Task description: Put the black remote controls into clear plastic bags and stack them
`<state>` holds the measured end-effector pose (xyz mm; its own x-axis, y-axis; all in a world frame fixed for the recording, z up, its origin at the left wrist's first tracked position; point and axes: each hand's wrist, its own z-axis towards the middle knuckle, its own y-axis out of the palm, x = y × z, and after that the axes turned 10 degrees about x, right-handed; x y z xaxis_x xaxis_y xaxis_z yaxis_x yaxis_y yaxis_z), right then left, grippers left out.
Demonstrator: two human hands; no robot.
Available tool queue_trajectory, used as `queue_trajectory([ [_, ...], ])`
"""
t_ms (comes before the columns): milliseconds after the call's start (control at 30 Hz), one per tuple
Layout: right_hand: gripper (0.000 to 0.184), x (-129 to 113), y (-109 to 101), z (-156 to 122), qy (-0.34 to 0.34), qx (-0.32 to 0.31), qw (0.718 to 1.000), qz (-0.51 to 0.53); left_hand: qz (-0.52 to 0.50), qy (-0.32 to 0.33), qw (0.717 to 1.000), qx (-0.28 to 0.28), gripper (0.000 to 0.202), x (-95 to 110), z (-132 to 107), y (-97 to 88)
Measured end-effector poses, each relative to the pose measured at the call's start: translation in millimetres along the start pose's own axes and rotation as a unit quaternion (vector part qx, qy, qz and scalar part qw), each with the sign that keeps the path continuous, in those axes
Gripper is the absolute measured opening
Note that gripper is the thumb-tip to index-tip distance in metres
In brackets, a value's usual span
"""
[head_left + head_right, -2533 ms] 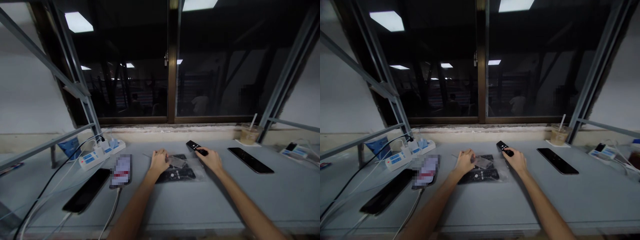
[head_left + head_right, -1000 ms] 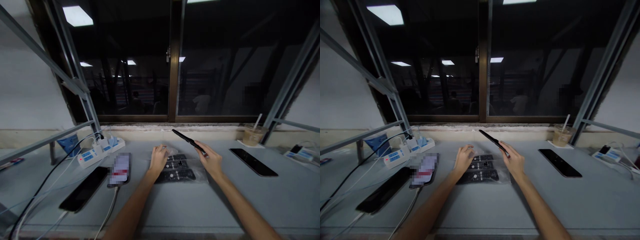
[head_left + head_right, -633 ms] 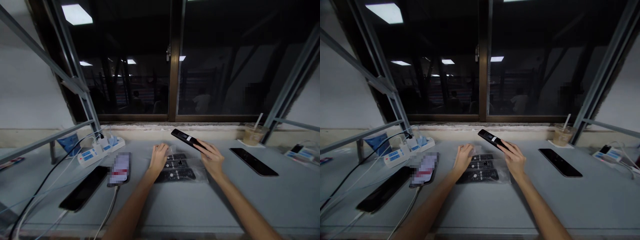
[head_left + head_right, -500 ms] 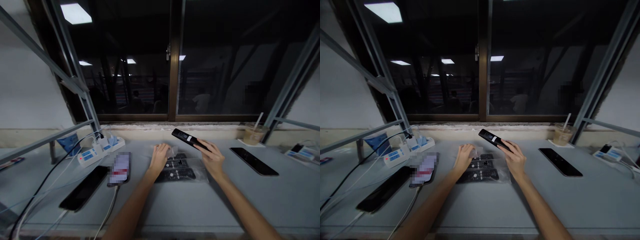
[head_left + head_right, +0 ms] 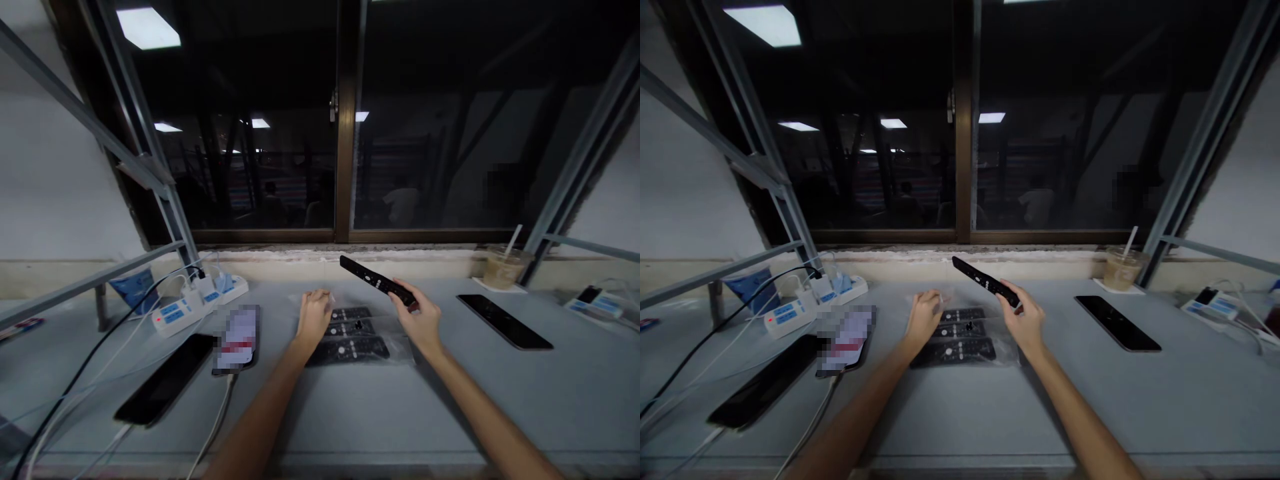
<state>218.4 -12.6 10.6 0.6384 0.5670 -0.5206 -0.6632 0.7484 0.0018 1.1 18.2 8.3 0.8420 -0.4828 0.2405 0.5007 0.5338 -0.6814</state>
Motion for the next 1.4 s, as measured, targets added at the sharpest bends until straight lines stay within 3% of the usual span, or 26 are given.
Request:
queue_trajectory([
  [133,0.038,-5.4,2.3,0.8,0.175,-0.021,0.983,0.055,0.009,-0.001,1.000,0.019,0.013,-1.3,-0.7,1.1],
  [300,0.032,2.9,4.9,3.7,0.278,0.002,0.955,0.099,0.023,0.034,0.999,0.007,0.013,-0.5,-2.5,1.0],
  [433,0.028,8.0,6.6,5.6,0.375,0.065,0.911,0.162,0.025,0.032,0.999,0.008,0.017,1.7,-2.9,-1.4],
  [533,0.025,7.5,5.6,6.8,0.424,0.067,0.881,0.201,0.033,0.039,0.999,0.008,0.016,3.3,-2.8,-2.3],
  [633,0.025,6.1,4.7,6.9,0.433,0.056,0.873,0.219,0.040,0.046,0.998,-0.003,0.021,5.6,-3.0,-3.7],
  [767,0.026,5.6,4.8,6.7,0.415,0.053,0.885,0.206,0.026,0.078,0.996,-0.027,0.034,10.2,-3.9,-6.9],
  [933,0.025,5.3,3.0,7.5,0.372,0.044,0.912,0.164,-0.015,0.097,0.995,-0.035,0.022,16.4,-5.7,-5.4],
  [1100,0.027,3.3,-1.2,4.5,0.294,-0.006,0.946,0.133,-0.013,0.097,0.993,-0.059,0.018,19.9,-7.4,-1.0],
  [1233,0.040,6.5,-1.7,1.0,0.289,-0.070,0.931,0.213,-0.014,0.075,0.995,-0.061,0.018,21.4,-8.5,0.9],
  [1400,0.032,8.8,3.2,-0.8,0.347,-0.195,0.888,0.231,-0.022,0.063,0.996,-0.057,0.018,24.4,-8.5,1.4],
])
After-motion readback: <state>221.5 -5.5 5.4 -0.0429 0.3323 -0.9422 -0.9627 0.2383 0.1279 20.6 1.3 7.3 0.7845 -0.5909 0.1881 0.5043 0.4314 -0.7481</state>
